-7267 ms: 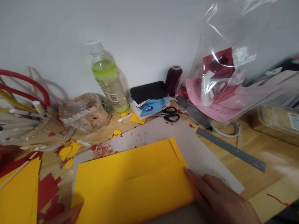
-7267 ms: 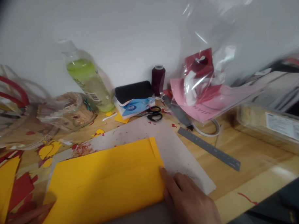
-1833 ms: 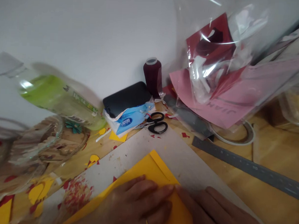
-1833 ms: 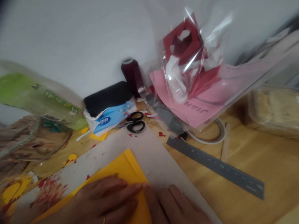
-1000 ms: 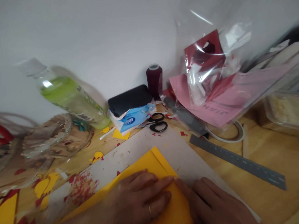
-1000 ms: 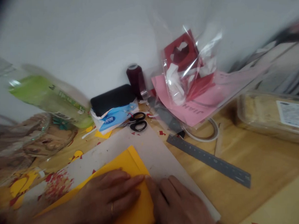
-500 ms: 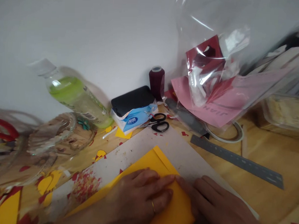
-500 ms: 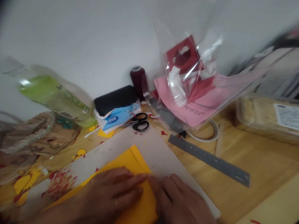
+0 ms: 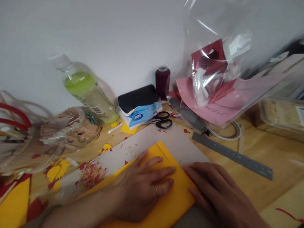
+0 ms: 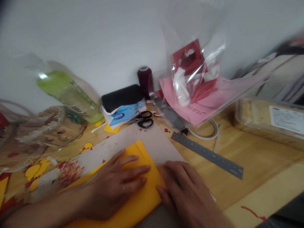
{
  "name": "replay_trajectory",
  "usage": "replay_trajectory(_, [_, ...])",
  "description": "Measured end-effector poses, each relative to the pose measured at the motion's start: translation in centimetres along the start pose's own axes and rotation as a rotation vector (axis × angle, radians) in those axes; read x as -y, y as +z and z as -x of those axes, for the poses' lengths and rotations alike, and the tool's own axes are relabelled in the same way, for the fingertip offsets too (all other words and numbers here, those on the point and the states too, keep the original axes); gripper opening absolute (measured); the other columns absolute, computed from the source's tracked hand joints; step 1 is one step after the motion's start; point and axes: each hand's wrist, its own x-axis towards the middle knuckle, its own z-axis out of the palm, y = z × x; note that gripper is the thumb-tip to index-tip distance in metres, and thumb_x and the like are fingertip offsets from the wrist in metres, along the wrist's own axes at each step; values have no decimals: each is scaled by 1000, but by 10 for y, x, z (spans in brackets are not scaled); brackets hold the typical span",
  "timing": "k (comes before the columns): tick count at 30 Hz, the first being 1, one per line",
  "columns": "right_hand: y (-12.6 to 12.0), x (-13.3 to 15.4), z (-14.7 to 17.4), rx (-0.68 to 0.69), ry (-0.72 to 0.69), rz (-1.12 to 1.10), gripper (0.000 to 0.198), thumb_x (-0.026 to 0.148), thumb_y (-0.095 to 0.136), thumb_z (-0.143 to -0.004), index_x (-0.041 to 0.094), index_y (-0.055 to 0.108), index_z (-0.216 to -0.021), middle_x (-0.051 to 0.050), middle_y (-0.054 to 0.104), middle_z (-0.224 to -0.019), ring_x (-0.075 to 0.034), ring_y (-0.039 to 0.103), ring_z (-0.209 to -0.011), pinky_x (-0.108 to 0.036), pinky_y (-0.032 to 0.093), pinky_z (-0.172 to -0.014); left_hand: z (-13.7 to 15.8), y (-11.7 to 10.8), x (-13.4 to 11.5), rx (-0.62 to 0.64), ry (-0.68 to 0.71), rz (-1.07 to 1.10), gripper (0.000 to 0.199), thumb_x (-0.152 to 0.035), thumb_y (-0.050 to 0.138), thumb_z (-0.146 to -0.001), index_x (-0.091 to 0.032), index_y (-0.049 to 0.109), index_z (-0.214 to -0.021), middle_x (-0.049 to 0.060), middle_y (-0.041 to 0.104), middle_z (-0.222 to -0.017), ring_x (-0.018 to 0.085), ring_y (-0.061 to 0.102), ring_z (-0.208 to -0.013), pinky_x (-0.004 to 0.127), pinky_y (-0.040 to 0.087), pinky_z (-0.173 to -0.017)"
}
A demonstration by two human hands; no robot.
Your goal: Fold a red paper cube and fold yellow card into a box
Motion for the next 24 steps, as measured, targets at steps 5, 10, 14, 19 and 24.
replay_trajectory(5, [-5,16,8,-70,-238,109,32,31,43,-92,14,62,-111,-7,66,-115,-18,58,-109,-30,51,-87,1,1,1,-3,1,9,28,-24,43,-89,-25,54,-115,-3,47,-139,28,37,-128,55,19,-107])
replay_trajectory(10, [1,24,20,83,-286,127,77,63,44,-81,2,50,-127,-16,54,-131,-24,50,-121,-35,51,-85,0,-1,0,35,4,30,33,-23,40,-90,-24,52,-121,0,47,-139,29,35,-129,58,21,-106])
replay_trajectory(14, [4,23,26,157,-258,77,92,65,48,-78,0,30,-140,-18,46,-137,-25,40,-129,-38,47,-92,-1,-3,1,55,-7,43,35,-25,40,-91,-25,51,-124,1,48,-138,29,35,-129,59,23,-104])
replay_trajectory(19, [1,27,26,174,-234,69,99,71,41,-79,1,16,-145,-18,43,-139,-26,35,-132,-43,41,-97,-2,-6,1,75,13,36,37,-25,38,-92,-24,47,-128,1,46,-140,31,36,-128,61,23,-102])
replay_trajectory(24, [-2,36,33,157,-270,54,96,67,46,-79,3,20,-145,-17,45,-138,-25,39,-130,-41,40,-97,-1,-6,1,72,20,23,35,-26,36,-93,-24,49,-126,0,46,-140,29,35,-129,61,22,-103])
